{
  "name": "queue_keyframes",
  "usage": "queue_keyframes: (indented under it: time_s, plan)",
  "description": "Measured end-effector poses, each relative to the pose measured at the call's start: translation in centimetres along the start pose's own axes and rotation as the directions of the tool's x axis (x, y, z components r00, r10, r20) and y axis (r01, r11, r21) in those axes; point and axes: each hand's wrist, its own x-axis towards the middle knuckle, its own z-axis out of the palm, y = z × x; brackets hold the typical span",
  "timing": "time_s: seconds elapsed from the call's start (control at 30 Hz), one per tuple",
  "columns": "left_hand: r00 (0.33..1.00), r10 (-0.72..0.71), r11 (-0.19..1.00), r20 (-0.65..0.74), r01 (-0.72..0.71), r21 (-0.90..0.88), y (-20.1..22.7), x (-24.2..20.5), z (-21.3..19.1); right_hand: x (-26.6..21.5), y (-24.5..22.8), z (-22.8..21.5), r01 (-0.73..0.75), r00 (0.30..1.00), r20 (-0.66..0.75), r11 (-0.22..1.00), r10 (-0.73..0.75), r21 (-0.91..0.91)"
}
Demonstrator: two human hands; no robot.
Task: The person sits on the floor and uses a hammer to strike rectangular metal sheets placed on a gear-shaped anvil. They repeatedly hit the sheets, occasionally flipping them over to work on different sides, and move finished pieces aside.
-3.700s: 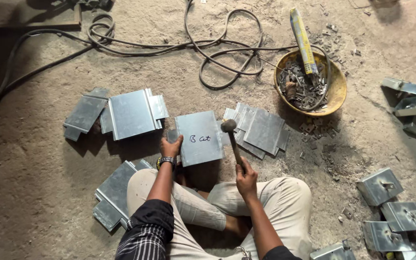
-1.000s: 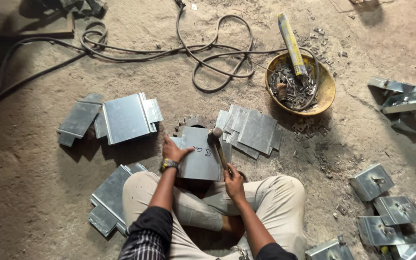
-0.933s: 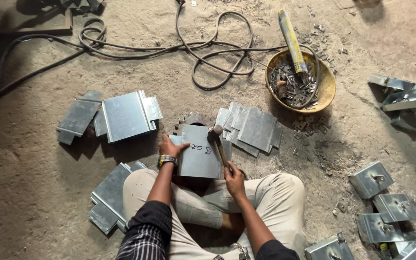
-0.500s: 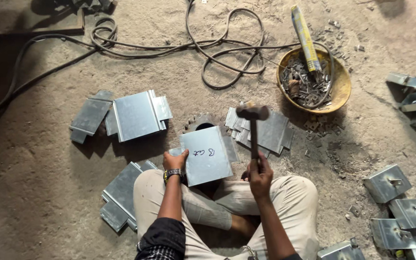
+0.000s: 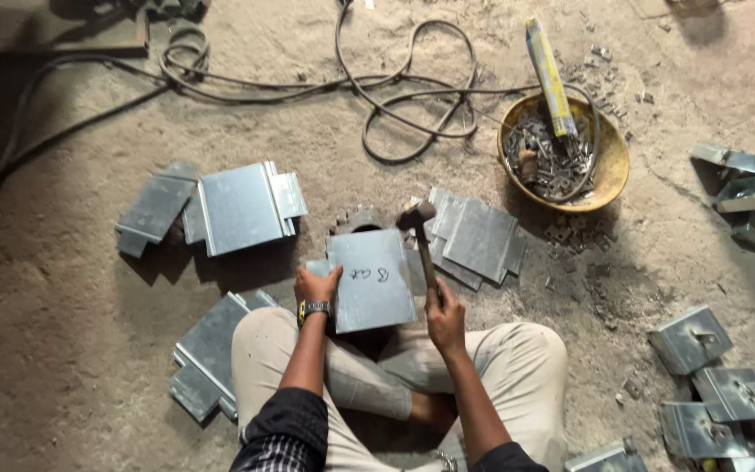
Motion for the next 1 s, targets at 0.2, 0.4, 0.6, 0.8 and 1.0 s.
queue_keyframes:
  time_s: [0.2,0.4,0.6,0.8,1.0]
  plan:
    - [1.0,-0.025,0.999,-0.006,0.025,-0.046,-1.3,-1.2,0.4,-1.8,-2.1,-1.7,0.134,0.989,-0.085,0.971,-0.12,0.198]
    - [0.999,0.017,0.998,-0.041,-0.02,-0.061,-1.2,-1.6,0.2,-1.2,-0.3,1.0,0.057,0.997,-0.048,0.997,-0.059,-0.042]
    - [0.999,0.024,0.999,-0.038,-0.025,-0.027,-1.4,-1.6,-0.1,-2.5,-1.2,-1.8,-0.065,0.995,-0.059,0.982,0.077,0.177]
    - [1.0,-0.016,0.999,-0.006,0.015,-0.045,0.0,-1.1,-0.4,-2.1,-1.0,-1.4,0.325,0.938,-0.182,0.928,-0.293,0.183]
    - [0.999,-0.032,0.999,0.006,0.032,-0.021,0.1,-1.8,-0.4,-2.0,-0.1,-0.3,-0.287,0.955,0.057,0.955,0.292,-0.075]
